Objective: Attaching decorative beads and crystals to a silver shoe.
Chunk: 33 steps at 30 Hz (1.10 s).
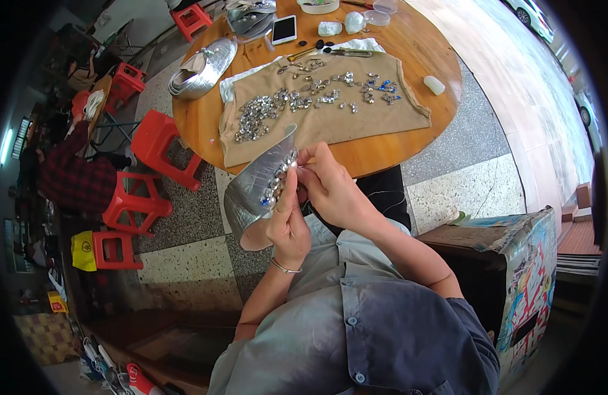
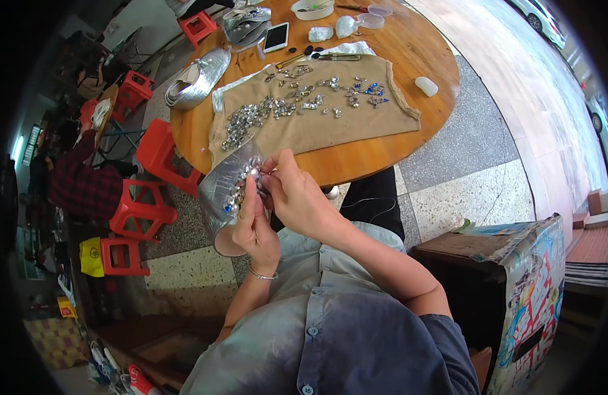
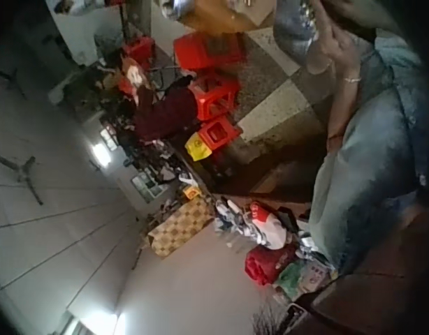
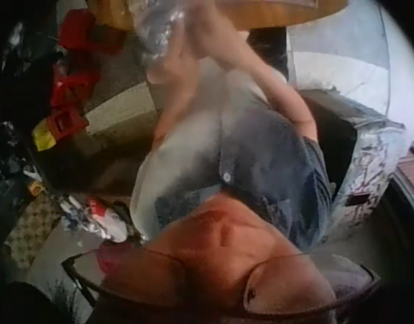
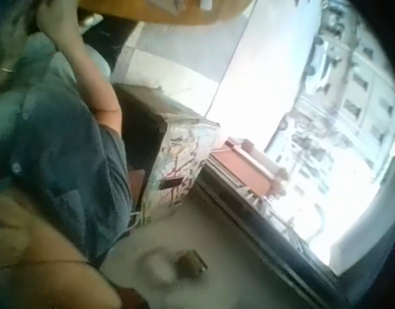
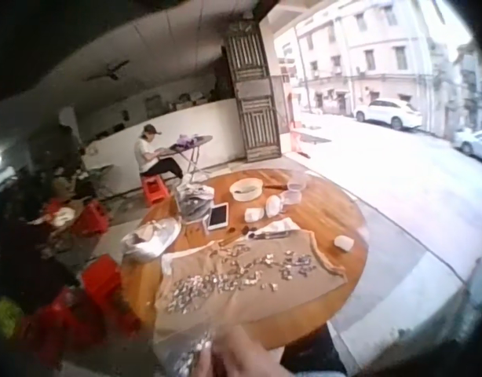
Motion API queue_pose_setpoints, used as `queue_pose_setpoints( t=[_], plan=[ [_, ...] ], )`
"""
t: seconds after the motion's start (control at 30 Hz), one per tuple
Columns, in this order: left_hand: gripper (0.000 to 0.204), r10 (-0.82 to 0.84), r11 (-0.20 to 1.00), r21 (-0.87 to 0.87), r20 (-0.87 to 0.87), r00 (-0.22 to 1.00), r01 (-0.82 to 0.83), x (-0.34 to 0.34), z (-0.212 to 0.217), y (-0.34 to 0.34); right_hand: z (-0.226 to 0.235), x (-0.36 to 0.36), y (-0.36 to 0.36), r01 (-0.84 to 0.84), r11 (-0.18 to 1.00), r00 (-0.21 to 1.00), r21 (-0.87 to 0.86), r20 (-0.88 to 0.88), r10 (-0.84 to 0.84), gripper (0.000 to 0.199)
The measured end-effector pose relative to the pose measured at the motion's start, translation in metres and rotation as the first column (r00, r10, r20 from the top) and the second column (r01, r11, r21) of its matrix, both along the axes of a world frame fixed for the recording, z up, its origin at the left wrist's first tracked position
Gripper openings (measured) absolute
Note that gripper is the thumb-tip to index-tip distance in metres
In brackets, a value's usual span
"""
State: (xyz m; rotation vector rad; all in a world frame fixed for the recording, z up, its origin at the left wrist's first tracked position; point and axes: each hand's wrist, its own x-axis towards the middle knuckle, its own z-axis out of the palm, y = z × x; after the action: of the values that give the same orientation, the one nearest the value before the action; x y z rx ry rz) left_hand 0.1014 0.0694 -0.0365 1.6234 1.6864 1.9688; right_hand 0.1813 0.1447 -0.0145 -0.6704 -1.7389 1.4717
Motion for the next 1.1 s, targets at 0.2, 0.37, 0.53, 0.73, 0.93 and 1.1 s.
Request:
queue_pose_setpoints(
  t=[0.2,0.37,0.53,0.73,0.93,1.1],
  plan=[
    [0.036,0.070,0.924,-0.373,0.390,0.918,0.088,-0.019,0.016,-0.009,0.020,0.012,0.016,-0.183,0.951,0.974,-0.250,0.087,0.210,0.024],
    [0.037,-0.427,0.885,0.310,0.836,0.343,0.346,-0.030,0.036,0.001,-0.016,0.021,0.034,-0.147,0.893,0.981,-0.426,-0.177,0.077,0.024],
    [0.037,-0.425,0.851,0.283,0.866,0.265,0.441,-0.024,0.035,0.013,-0.017,0.015,0.021,-0.418,0.520,0.885,-0.745,-0.464,0.047,0.018],
    [0.037,-0.375,0.848,0.187,0.872,0.314,0.496,-0.027,0.021,0.010,-0.017,0.012,0.016,-0.394,0.428,0.879,-0.814,-0.470,-0.085,0.018],
    [0.039,-0.518,0.806,0.356,0.810,0.273,0.473,-0.031,0.041,-0.003,-0.042,0.044,0.065,-0.434,0.494,0.731,-0.754,-0.615,-0.297,0.035],
    [0.041,-0.376,0.899,0.205,0.816,0.439,0.387,-0.107,0.051,-0.028,-0.031,0.230,0.166,-0.687,0.307,0.429,-0.659,-0.709,-0.560,0.016]
  ],
)
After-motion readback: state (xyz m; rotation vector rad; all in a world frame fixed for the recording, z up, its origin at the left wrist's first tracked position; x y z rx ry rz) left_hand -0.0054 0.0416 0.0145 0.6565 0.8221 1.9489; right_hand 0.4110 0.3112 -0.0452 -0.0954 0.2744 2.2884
